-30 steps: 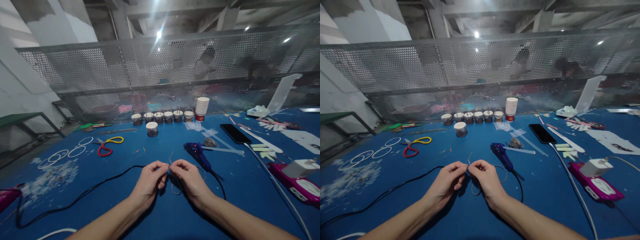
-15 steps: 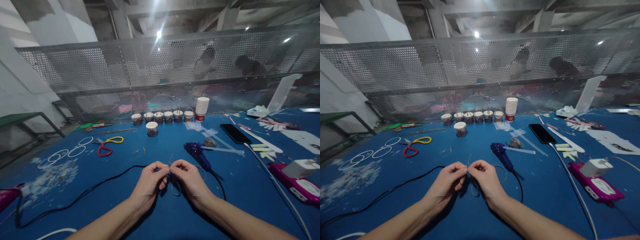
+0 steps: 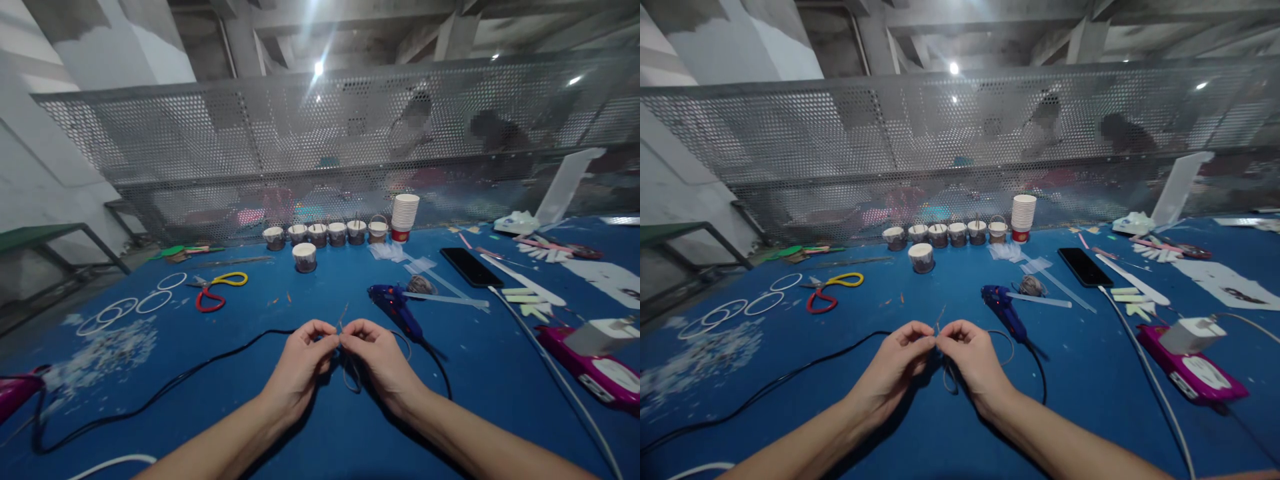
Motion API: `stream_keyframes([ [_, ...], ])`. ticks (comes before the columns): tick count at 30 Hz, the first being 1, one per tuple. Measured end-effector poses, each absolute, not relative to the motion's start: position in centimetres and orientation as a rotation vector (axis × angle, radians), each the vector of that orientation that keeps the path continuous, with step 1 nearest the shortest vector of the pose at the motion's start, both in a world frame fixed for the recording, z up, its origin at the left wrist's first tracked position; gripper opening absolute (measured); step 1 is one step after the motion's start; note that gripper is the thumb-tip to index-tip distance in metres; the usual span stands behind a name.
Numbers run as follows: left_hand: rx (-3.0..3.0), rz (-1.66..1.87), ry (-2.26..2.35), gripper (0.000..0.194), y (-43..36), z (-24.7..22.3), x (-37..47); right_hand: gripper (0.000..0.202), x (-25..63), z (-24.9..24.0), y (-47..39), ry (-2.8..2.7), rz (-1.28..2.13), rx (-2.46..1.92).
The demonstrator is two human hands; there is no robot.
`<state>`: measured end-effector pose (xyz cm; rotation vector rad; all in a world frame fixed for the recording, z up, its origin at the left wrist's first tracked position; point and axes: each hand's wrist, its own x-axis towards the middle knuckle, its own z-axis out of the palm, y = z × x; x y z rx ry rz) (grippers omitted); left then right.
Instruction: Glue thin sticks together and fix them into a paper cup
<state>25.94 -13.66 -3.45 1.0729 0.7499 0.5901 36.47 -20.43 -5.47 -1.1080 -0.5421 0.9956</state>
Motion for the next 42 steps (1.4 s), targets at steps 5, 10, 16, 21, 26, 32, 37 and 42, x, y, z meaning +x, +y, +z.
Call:
stream_keyframes([
  [5,1.047,0.557,0.727,0.015,-13.70,-3.17,26.03,0.015,36.48,-5.39,-20.48,-0.542,1.002,-1.125],
  [10,1.069,0.568,0.724,0.019,-13.69,-3.39,26.10,0.014,36.59,-5.66,-20.24,-0.566,0.970,-1.151],
  [16,1.051,0.580,0.732,0.019,-13.58,-3.64,26.12,0.015,36.51,-5.95,-20.18,-0.554,0.983,-1.137],
  [21,1.032,0.582,0.734,0.018,-13.56,-3.53,26.13,0.022,36.44,-5.94,-20.29,-0.500,1.031,-1.096],
  [26,1.044,0.567,0.751,0.017,-13.55,-3.63,26.05,0.015,36.51,-5.89,-20.30,-0.539,0.982,-1.136],
  [32,1.014,0.549,0.756,0.021,-13.47,-3.65,25.92,0.014,36.52,-5.74,-20.40,-0.545,0.969,-1.144],
  [37,1.014,0.561,0.748,0.022,-13.50,-3.76,25.98,0.013,36.49,-5.90,-20.45,-0.560,0.959,-1.133],
  [42,1.021,0.581,0.741,0.024,-13.52,-4.09,26.10,0.015,36.68,-5.97,-20.37,-0.557,0.945,-1.145],
])
